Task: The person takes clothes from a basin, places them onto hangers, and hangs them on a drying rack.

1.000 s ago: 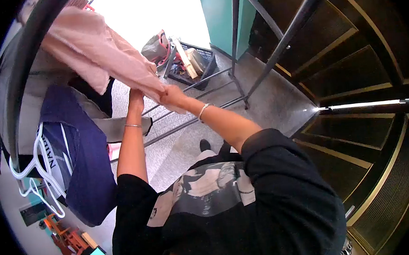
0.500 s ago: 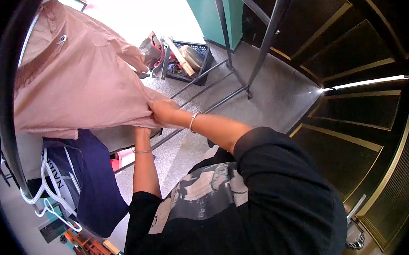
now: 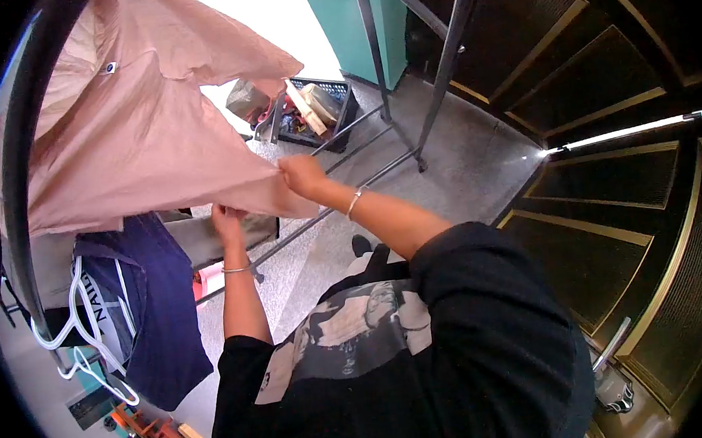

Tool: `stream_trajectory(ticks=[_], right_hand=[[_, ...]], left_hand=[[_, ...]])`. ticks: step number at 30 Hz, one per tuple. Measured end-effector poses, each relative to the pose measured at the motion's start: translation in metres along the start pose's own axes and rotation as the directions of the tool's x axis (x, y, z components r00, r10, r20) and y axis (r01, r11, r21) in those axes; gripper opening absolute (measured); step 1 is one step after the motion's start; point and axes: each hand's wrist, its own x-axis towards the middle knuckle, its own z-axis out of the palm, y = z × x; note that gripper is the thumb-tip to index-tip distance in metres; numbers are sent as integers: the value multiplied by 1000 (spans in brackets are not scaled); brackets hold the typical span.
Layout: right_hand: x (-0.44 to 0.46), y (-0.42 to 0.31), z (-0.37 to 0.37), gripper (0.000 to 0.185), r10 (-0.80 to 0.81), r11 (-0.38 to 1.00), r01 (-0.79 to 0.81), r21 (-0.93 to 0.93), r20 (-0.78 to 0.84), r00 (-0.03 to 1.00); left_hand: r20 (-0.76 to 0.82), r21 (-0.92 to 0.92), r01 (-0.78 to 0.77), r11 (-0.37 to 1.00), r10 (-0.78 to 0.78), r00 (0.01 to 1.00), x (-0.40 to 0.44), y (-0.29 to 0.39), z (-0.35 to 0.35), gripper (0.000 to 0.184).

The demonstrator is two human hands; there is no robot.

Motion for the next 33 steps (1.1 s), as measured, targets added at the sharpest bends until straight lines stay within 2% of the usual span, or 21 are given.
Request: stream_trajectory(ticks=[2, 5, 6, 7, 8, 9, 10, 11, 14, 16, 19, 20, 22, 23, 25, 27, 28, 29, 31, 33], right_hand=[[-9, 3, -5, 13, 23, 993, -22, -116, 5, 1000], [-8, 16, -16, 11, 130, 967, -59, 248, -285, 950], [-9, 10, -33, 10, 267, 895, -171, 413, -188, 945], [-19, 10, -34, 10, 80, 965, -56, 257, -82, 993], [-28, 8, -36, 10, -103, 989, 98, 110, 45, 994], [-23, 7, -42, 11, -281, 956, 291, -32, 177, 943], [-14, 7, -49, 15, -219, 975, 221, 1, 132, 967], [-6, 11, -54, 19, -156, 987, 153, 41, 98, 983], [22, 16, -76, 27, -323, 938, 336, 83, -137, 936], [42, -20, -123, 30, -242, 957, 260, 126, -140, 960], [62, -85, -188, 25, -130, 921, 193, 338, -200, 971], [82, -89, -189, 25, -174, 920, 266, 287, -308, 935], [126, -93, -190, 25, -260, 906, 390, 166, -509, 821], [138, -103, -200, 23, -271, 885, 425, 193, -528, 805], [151, -140, -226, 27, -198, 862, 399, 311, -519, 832], [168, -165, -244, 31, -477, 796, 605, -30, -646, 596], [174, -180, -245, 30, -359, 710, 659, 247, -679, 641], [175, -196, -252, 33, -353, 747, 613, 257, -627, 694], [167, -221, -270, 41, -320, 824, 500, 267, -509, 799], [169, -233, -276, 40, -384, 783, 578, 229, -553, 739]], left_hand=[[-64, -16, 162, 987, -163, 985, -20, 48, 3, 13], [-195, -155, 156, 976, -185, 963, -24, 52, -1, 9], [-151, -96, 150, 984, -163, 975, -24, 48, -2, 10], [-108, -34, 142, 989, -145, 983, -25, 43, -5, 10], [-66, 28, 121, 992, -119, 991, -21, 38, -8, 11], [116, -79, 108, 991, -99, 988, -11, 24, -14, 12], [163, 341, -67, 938, 11, 987, 34, -67, -40, 17], [171, 304, -22, 952, -31, 985, 18, -30, -24, 17], [142, 189, 98, 977, -126, 982, -31, 80, 7, 24], [127, 82, 209, 974, -218, 968, -35, 113, 5, 32], [108, -11, 25, 1000, -23, 994, -41, 149, 2, 38], [138, -25, 0, 1000, 3, 990, -54, 192, 7, 44], [108, -8, -160, 987, 160, 981, -69, 238, 10, 44], [94, 4, -236, 972, 234, 968, -76, 254, 11, 44], [88, 25, -255, 966, 252, 964, -84, 269, 12, 50], [116, -139, -252, 958, 268, 956, -102, 279, 18, 59], [158, -57, -218, 974, 224, 962, -115, 290, 18, 64], [235, -64, -301, 951, 308, 922, -114, 276, 11, 67], [242, 48, -230, 972, 212, 947, -135, 287, 7, 68], [260, 86, -196, 977, 168, 951, -147, 290, 2, 67]])
